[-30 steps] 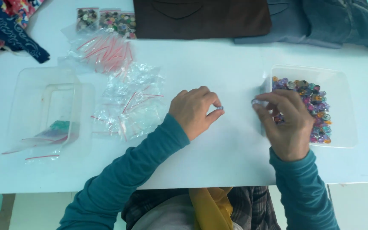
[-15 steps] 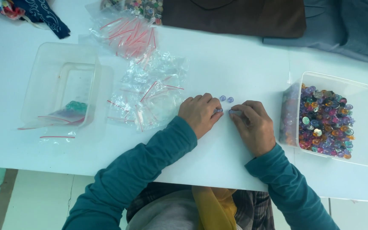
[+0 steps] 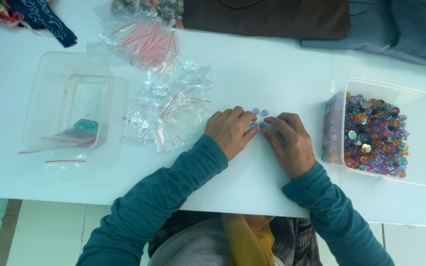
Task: Sorting and packaging small colorful beads from a container into individual plastic bags
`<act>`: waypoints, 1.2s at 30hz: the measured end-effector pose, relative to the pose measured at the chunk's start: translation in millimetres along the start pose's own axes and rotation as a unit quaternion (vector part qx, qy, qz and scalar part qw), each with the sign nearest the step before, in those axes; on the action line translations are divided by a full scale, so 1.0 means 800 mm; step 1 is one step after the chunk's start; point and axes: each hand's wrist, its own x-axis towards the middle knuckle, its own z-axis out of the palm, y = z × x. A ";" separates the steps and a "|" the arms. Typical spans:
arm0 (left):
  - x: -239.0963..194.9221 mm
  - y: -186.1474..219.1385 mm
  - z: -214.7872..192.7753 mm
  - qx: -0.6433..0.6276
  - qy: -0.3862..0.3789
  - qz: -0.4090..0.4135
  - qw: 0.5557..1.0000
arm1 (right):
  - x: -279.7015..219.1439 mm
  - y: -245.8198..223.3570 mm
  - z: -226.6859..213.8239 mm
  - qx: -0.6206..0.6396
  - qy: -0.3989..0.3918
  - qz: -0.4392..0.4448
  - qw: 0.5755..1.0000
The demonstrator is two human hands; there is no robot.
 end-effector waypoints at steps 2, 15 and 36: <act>-0.004 0.008 -0.009 -0.008 0.042 0.013 0.999 | -0.002 -0.007 -0.009 0.017 0.030 -0.015 0.999; 0.089 0.141 -0.008 -0.091 0.169 0.160 0.968 | -0.045 0.039 -0.177 -0.073 0.132 0.068 0.986; 0.207 0.236 0.078 0.195 -0.060 0.145 0.968 | -0.042 0.128 -0.182 -0.238 -0.131 0.273 0.923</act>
